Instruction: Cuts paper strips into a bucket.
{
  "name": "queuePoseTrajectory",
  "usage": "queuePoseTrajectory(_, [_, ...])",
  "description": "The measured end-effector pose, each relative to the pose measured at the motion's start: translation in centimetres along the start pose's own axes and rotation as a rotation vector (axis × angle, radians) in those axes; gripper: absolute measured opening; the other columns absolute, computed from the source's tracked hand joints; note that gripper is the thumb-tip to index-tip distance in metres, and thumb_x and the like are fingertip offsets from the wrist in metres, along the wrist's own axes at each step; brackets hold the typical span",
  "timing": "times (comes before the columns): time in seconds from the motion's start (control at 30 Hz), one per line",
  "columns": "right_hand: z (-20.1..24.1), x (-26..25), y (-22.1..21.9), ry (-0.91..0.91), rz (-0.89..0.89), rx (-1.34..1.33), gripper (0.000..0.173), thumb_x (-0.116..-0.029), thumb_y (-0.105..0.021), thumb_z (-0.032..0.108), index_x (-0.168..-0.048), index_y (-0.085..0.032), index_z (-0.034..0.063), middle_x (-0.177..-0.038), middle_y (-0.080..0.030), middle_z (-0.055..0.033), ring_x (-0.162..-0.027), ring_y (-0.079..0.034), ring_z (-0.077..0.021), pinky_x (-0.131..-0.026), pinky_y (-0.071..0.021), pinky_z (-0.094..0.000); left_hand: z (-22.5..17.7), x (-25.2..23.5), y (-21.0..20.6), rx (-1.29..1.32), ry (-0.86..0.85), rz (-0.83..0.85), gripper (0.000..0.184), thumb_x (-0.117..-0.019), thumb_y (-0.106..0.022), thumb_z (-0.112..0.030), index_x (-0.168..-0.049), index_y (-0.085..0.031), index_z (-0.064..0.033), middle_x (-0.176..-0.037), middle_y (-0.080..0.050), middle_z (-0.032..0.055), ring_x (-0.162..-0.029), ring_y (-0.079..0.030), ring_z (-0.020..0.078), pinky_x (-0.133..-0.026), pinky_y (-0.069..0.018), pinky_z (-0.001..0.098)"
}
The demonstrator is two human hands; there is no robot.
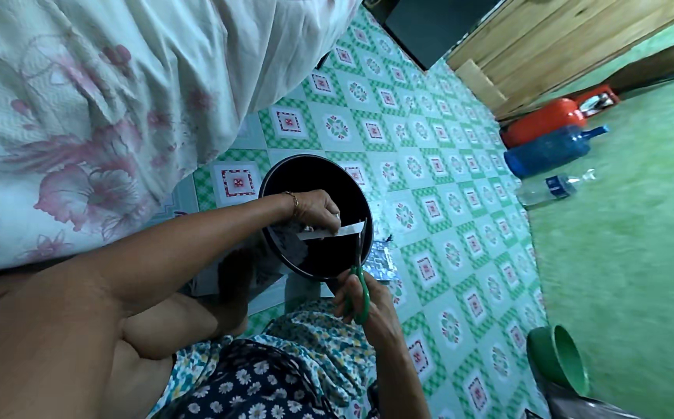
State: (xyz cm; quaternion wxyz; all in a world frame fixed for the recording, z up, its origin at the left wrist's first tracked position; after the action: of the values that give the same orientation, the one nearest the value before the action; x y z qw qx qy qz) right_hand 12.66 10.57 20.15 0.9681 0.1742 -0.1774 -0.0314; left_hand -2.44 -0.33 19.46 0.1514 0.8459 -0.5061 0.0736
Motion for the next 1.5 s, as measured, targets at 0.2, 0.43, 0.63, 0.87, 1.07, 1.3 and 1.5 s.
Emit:
queuePoseTrajectory(0.2, [0.0, -0.3, 0.0, 0.04, -0.055, -0.104, 0.014, -0.1013, -0.051, 0.01, -0.092, -0.061, 0.0043, -0.059, -0.062, 0.0064, -0.047, -0.058, -0.0008, -0.046, -0.0496, -0.0151, -0.2, 0.2, -0.1, 0.002, 0.001, 0.004, 0.015, -0.101, -0.06, -0.006, -0.094, -0.067, 0.0053, -0.072, -0.06, 0.0035, -0.058, -0.05, 0.0036, -0.058, -0.0431, 0.0207])
queuePoseTrajectory(0.43, [-0.6, 0.4, -0.2, -0.012, 0.038, -0.017, 0.023, -0.1028, -0.049, 0.023, -0.104, -0.059, 0.0022, -0.068, -0.066, 0.0043, -0.055, -0.064, -0.0036, -0.051, -0.0531, -0.0175, 0.0, 0.0, 0.3, 0.012, -0.009, -0.017, 0.017, -0.1017, -0.059, -0.007, -0.093, -0.067, 0.0048, -0.072, -0.06, 0.0033, -0.058, -0.051, 0.0036, -0.058, -0.0442, 0.0206])
queuePoseTrajectory(0.63, [0.0, -0.1, -0.6, 0.006, 0.012, -0.04, 0.021, -0.1031, -0.049, 0.019, -0.102, -0.059, 0.001, -0.065, -0.065, 0.0041, -0.053, -0.062, -0.0038, -0.05, -0.053, -0.0179, -0.3, 0.0, -0.3, -0.05, -0.012, 0.022, 0.018, -0.1008, -0.061, -0.007, -0.088, -0.066, 0.0043, -0.071, -0.058, 0.0027, -0.059, -0.05, 0.0045, -0.059, -0.0433, 0.0229])
queuePoseTrajectory(0.87, [-0.3, -0.2, -0.3, 0.035, -0.064, -0.183, 0.019, -0.1025, -0.048, 0.009, -0.088, -0.06, 0.0053, -0.056, -0.062, 0.0052, -0.044, -0.058, -0.0015, -0.044, -0.0492, -0.0156, -0.5, 0.5, 0.3, 0.014, 0.037, -0.018, 0.018, -0.1032, -0.058, -0.008, -0.094, -0.066, 0.005, -0.075, -0.06, 0.005, -0.061, -0.053, 0.0062, -0.061, -0.0461, 0.023])
queuePoseTrajectory(1.07, [-0.3, -0.2, -0.4, 0.05, -0.066, -0.208, 0.02, -0.1013, -0.048, 0.008, -0.086, -0.061, 0.0068, -0.054, -0.061, 0.0067, -0.043, -0.056, -0.0005, -0.043, -0.0489, -0.0159, -0.2, 0.3, 0.3, 0.014, 0.037, -0.007, 0.019, -0.103, -0.058, -0.009, -0.092, -0.067, 0.0037, -0.071, -0.061, 0.0037, -0.059, -0.052, 0.0062, -0.058, -0.0429, 0.0229])
queuePoseTrajectory(1.3, [-0.8, 0.6, -0.6, -0.066, 0.037, -0.043, 0.031, -0.1063, -0.042, 0.026, -0.107, -0.057, -0.0005, -0.071, -0.067, 0.0018, -0.056, -0.064, -0.0053, -0.05, -0.0533, -0.0185, 0.1, 0.2, 0.8, -0.015, 0.06, -0.048, 0.021, -0.1037, -0.058, -0.011, -0.093, -0.068, 0.0036, -0.071, -0.061, 0.0039, -0.058, -0.05, 0.0061, -0.057, -0.0411, 0.0233])
queuePoseTrajectory(1.5, [-0.1, 0.1, -1.0, 0.024, -0.038, -0.144, 0.02, -0.1039, -0.047, 0.011, -0.092, -0.06, 0.0029, -0.058, -0.062, 0.005, -0.047, -0.059, -0.0026, -0.047, -0.0518, -0.0171, -0.6, 0.5, -0.2, -0.017, 0.049, -0.006, 0.021, -0.1037, -0.058, -0.011, -0.093, -0.066, 0.0056, -0.075, -0.06, 0.0065, -0.061, -0.052, 0.0084, -0.061, -0.0457, 0.026])
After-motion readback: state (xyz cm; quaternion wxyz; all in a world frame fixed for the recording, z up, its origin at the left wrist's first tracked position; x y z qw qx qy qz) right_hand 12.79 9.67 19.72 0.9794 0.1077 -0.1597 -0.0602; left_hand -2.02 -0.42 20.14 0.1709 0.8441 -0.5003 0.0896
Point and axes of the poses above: each hand's wrist, its own x-axis away from the middle knuckle, its own y-axis out of the back of the hand, z = x × y, the point moved 7 cm from there along -x, towards the middle knuckle
